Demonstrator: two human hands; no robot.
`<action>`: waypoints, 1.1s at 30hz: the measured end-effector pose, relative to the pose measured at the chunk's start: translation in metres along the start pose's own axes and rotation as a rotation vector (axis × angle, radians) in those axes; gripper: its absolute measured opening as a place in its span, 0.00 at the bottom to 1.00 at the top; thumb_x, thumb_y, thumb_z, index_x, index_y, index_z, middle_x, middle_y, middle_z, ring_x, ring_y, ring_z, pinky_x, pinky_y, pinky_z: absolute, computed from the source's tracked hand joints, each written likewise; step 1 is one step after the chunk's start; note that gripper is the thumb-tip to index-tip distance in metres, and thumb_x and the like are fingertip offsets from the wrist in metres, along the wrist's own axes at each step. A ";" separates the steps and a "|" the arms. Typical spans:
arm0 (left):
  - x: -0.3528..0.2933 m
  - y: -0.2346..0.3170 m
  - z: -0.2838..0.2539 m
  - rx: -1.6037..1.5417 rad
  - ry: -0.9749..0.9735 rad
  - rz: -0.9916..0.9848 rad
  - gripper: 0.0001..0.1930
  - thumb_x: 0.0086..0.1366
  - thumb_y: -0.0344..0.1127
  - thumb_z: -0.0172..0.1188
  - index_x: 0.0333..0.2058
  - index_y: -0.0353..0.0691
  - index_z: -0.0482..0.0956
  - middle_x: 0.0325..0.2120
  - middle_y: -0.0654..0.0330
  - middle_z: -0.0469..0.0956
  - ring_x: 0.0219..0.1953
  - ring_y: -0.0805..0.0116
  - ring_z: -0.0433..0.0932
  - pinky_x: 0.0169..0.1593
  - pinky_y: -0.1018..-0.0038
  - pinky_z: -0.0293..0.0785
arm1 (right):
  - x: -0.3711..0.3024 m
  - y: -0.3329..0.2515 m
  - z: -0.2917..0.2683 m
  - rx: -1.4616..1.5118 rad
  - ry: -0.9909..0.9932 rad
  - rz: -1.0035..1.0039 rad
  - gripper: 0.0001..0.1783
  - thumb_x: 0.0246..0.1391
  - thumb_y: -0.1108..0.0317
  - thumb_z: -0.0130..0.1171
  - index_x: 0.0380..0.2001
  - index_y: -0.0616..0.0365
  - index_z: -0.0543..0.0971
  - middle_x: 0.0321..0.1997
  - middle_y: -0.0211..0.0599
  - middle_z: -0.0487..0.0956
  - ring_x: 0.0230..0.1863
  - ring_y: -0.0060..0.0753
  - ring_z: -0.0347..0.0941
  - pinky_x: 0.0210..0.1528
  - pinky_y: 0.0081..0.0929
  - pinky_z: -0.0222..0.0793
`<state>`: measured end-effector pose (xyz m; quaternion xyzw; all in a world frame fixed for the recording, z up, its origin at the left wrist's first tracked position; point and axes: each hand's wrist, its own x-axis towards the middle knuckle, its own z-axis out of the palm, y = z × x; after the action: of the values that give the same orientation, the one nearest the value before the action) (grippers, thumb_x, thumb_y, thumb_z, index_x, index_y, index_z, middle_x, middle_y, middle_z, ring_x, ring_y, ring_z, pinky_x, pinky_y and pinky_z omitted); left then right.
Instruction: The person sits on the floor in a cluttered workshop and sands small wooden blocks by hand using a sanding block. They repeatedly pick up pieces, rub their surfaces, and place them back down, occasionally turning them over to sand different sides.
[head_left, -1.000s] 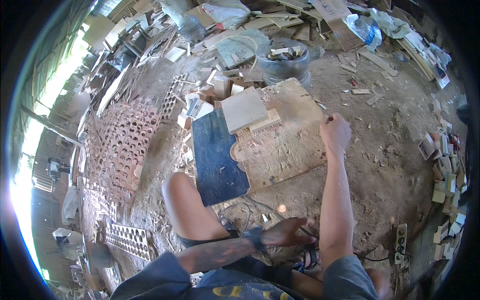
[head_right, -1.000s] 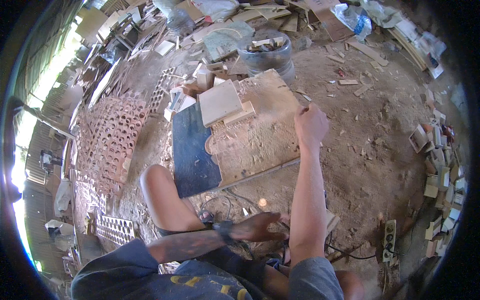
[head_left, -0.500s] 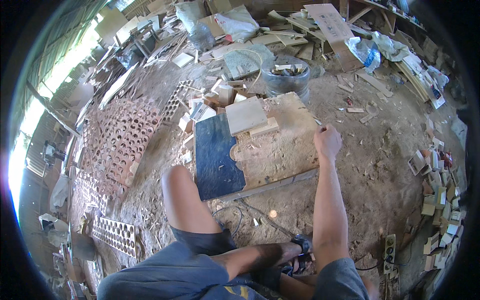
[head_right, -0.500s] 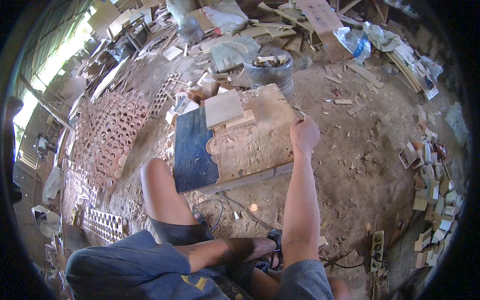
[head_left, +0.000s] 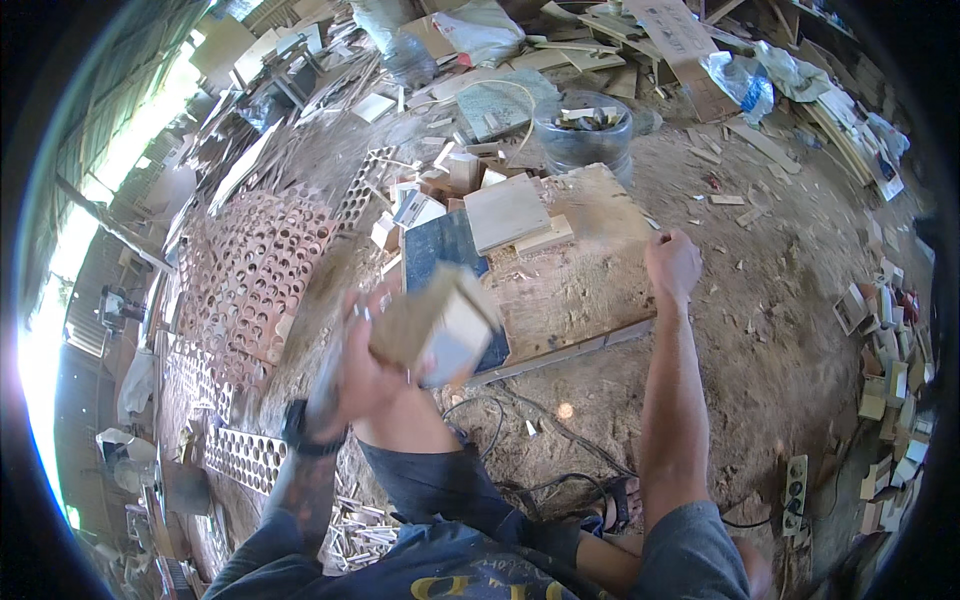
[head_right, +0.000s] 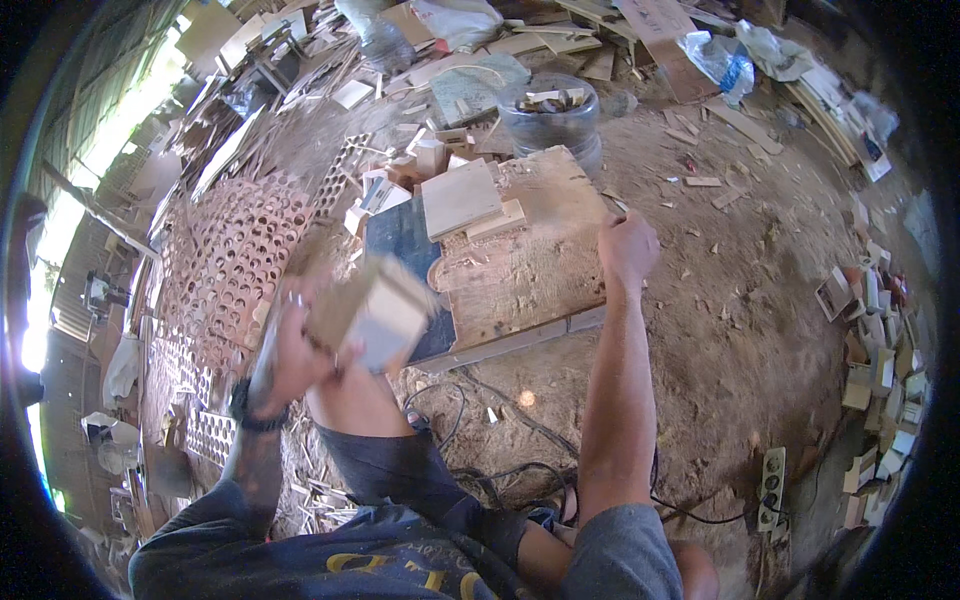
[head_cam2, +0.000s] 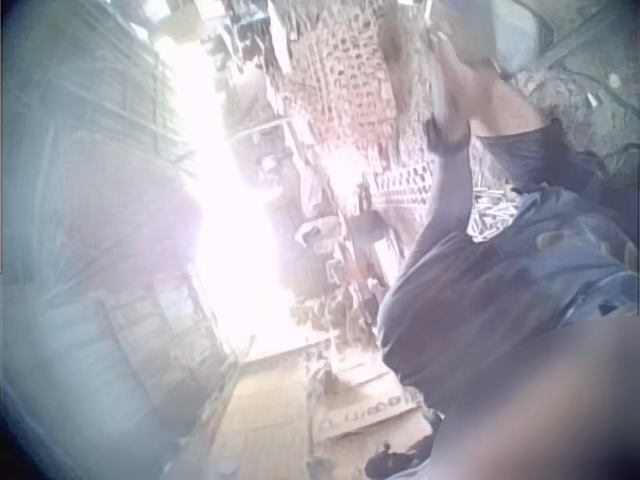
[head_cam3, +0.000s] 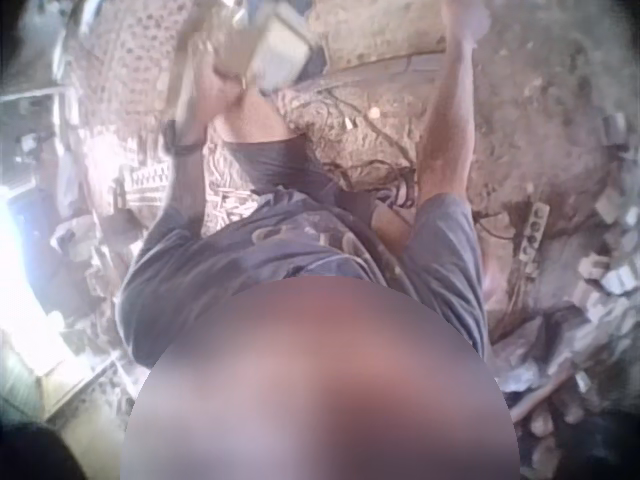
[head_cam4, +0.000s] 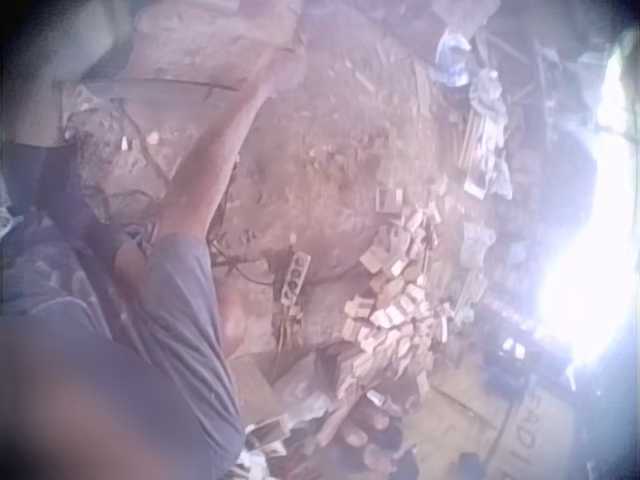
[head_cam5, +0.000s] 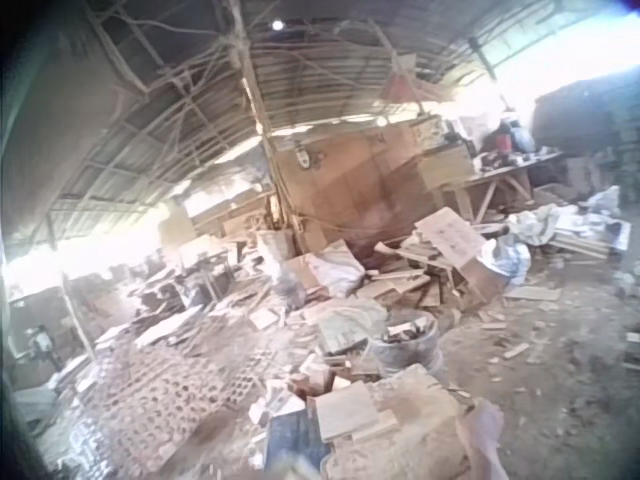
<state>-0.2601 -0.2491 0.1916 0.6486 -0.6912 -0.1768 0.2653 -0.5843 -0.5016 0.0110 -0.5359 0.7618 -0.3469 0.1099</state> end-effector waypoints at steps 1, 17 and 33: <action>0.016 -0.011 0.005 -0.146 0.121 -0.037 0.42 0.52 0.46 0.73 0.61 0.34 0.63 0.50 0.48 0.71 0.55 0.52 0.71 0.59 0.62 0.68 | 0.000 0.000 -0.002 0.004 -0.011 0.010 0.18 0.53 0.54 0.53 0.30 0.58 0.84 0.37 0.51 0.83 0.43 0.55 0.79 0.48 0.46 0.72; 0.174 -0.088 0.049 0.142 -0.039 -0.323 0.50 0.44 0.63 0.74 0.54 0.26 0.67 0.46 0.47 0.77 0.47 0.58 0.78 0.52 0.64 0.74 | 0.006 -0.001 0.001 -0.086 0.001 -0.038 0.17 0.53 0.54 0.55 0.31 0.57 0.83 0.36 0.51 0.83 0.43 0.54 0.79 0.48 0.46 0.73; 0.230 -0.096 0.069 0.219 0.089 -0.573 0.32 0.56 0.58 0.59 0.45 0.30 0.79 0.45 0.42 0.80 0.49 0.51 0.79 0.51 0.62 0.73 | 0.003 -0.009 -0.009 -0.081 -0.064 0.025 0.17 0.53 0.55 0.55 0.32 0.57 0.84 0.37 0.51 0.83 0.42 0.55 0.79 0.49 0.46 0.72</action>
<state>-0.2285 -0.4934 0.1113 0.8488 -0.4828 -0.1404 0.1634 -0.5840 -0.5021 0.0238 -0.5413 0.7779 -0.2969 0.1168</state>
